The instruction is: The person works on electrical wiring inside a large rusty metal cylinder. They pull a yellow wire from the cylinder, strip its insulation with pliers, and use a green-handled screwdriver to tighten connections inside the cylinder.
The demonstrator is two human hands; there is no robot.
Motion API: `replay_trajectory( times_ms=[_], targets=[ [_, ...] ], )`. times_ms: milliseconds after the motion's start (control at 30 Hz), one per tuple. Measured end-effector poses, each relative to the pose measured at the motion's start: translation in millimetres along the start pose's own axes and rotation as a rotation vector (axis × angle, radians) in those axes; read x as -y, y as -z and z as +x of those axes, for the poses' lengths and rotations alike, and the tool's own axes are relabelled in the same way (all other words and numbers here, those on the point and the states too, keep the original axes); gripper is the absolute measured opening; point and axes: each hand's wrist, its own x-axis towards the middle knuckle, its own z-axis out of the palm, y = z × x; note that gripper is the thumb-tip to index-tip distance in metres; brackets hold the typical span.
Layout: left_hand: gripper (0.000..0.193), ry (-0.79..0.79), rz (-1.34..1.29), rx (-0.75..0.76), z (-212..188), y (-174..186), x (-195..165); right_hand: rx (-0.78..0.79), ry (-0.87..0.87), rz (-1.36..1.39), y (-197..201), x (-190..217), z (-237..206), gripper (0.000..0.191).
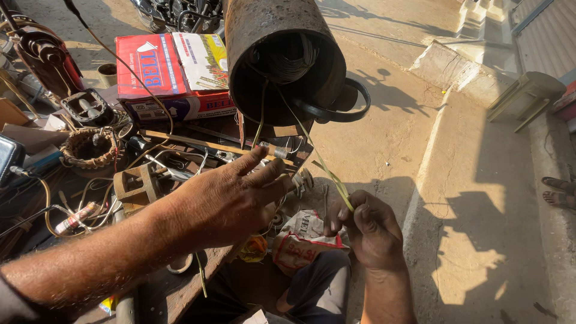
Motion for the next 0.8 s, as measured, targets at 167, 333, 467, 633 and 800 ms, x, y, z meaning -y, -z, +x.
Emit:
replay_trajectory(
  times_ms=[167, 333, 467, 633, 800],
  targets=[
    [0.02, -0.107, 0.313, 0.27, 13.9, 9.0, 20.6, 0.107, 0.026, 0.064, -28.6, -4.4, -2.3, 0.027],
    [0.053, 0.332, -0.284, 0.678, 29.0, 33.8, 20.6, -0.015, 0.022, -0.428, -58.9, 11.7, -16.7, 0.02],
    [0.035, 0.721, -0.692, 0.243, 39.6, 41.8, 16.3, -0.031, -0.159, -0.639, -87.6, 0.3, -23.5, 0.015],
    [0.041, 0.938, -1.129, 0.072, 49.9, 32.3, 21.4, -0.051, 0.085, -0.68, -85.4, -43.0, 18.5, 0.013],
    [0.039, 0.71, -1.396, 0.051, 48.6, 30.4, 23.9, -0.041, 0.057, -0.991, -80.0, -46.5, 40.1, 0.009]
  ],
)
